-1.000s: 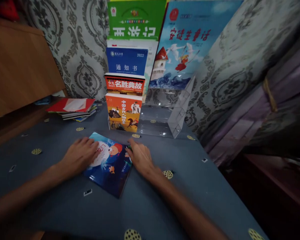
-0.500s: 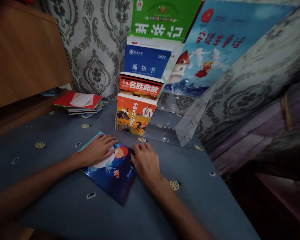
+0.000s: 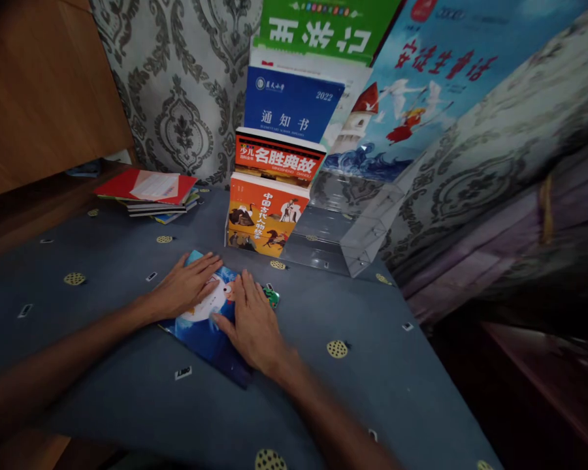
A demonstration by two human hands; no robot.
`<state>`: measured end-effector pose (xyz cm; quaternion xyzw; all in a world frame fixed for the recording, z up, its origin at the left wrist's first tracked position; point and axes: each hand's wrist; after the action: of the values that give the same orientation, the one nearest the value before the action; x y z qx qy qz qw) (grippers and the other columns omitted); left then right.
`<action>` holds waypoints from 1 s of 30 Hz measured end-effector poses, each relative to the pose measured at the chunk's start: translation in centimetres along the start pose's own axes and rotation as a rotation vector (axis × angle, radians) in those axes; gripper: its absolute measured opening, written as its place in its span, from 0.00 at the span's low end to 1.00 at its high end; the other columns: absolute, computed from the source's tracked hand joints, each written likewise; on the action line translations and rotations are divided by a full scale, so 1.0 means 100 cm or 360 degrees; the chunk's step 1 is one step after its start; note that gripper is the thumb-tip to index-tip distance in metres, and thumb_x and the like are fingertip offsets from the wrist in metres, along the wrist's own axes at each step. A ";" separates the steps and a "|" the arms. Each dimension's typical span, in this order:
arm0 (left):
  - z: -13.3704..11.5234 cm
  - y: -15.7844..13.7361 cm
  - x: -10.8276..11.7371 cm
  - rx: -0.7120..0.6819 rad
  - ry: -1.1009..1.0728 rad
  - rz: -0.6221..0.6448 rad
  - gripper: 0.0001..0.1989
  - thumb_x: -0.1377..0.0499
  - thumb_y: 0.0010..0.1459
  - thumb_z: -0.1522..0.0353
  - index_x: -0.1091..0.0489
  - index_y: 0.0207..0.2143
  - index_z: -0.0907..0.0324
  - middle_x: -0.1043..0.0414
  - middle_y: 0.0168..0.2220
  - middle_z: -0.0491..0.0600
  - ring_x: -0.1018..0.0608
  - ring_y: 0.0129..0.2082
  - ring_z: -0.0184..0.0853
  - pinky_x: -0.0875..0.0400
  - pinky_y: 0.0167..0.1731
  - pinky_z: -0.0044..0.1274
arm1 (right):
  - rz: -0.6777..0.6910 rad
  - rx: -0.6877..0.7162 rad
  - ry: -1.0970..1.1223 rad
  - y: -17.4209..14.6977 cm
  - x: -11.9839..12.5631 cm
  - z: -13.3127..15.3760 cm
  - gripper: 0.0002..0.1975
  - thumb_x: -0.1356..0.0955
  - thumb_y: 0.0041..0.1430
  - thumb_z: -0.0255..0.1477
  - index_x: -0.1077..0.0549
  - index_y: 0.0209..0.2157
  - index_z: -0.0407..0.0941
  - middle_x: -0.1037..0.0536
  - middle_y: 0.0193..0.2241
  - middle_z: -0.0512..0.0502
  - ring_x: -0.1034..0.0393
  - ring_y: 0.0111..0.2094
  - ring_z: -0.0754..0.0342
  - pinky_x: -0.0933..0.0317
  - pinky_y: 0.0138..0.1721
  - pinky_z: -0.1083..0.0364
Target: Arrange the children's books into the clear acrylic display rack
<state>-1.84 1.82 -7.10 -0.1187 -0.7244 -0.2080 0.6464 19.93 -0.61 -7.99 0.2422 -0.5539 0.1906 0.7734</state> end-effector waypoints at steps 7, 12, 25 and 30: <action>0.019 -0.010 0.007 0.0242 -0.0003 0.0106 0.28 0.58 0.72 0.59 0.44 0.69 0.61 0.47 0.72 0.58 0.45 0.72 0.45 0.47 0.66 0.49 | -0.0015 -0.0111 -0.0148 -0.019 0.007 -0.009 0.45 0.46 0.68 0.56 0.45 0.69 0.32 0.44 0.69 0.25 0.53 0.72 0.39 0.52 0.70 0.38; 0.028 -0.013 0.004 0.0268 -0.0103 0.0098 0.29 0.59 0.71 0.58 0.44 0.69 0.60 0.47 0.72 0.56 0.45 0.72 0.43 0.47 0.67 0.45 | 0.0039 -0.0185 -0.0198 -0.019 0.011 -0.005 0.46 0.46 0.68 0.56 0.44 0.68 0.29 0.45 0.69 0.24 0.53 0.72 0.38 0.54 0.69 0.36; 0.039 -0.010 0.009 0.0260 -0.0138 -0.0161 0.26 0.55 0.68 0.61 0.36 0.62 0.65 0.28 0.59 0.62 0.28 0.60 0.46 0.40 0.63 0.40 | 0.0012 -0.0177 -0.0169 -0.020 0.017 0.001 0.39 0.42 0.70 0.50 0.42 0.68 0.34 0.44 0.69 0.25 0.51 0.71 0.37 0.55 0.68 0.34; 0.036 -0.007 0.015 0.0265 -0.0107 -0.0229 0.24 0.51 0.66 0.64 0.32 0.59 0.65 0.23 0.51 0.61 0.24 0.53 0.47 0.37 0.61 0.40 | -0.0037 -0.0168 -0.0149 -0.020 0.016 0.001 0.37 0.41 0.69 0.49 0.40 0.67 0.35 0.43 0.69 0.25 0.49 0.71 0.37 0.54 0.68 0.34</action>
<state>-5.56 2.70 -6.00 -0.0193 -0.7671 -0.1888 0.6128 21.49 -2.26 -6.77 0.2161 -0.5959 0.1406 0.7605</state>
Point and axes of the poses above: each hand's wrist, its own y-axis towards the middle knuckle, its own x-axis out of the back of the hand, z = x × y
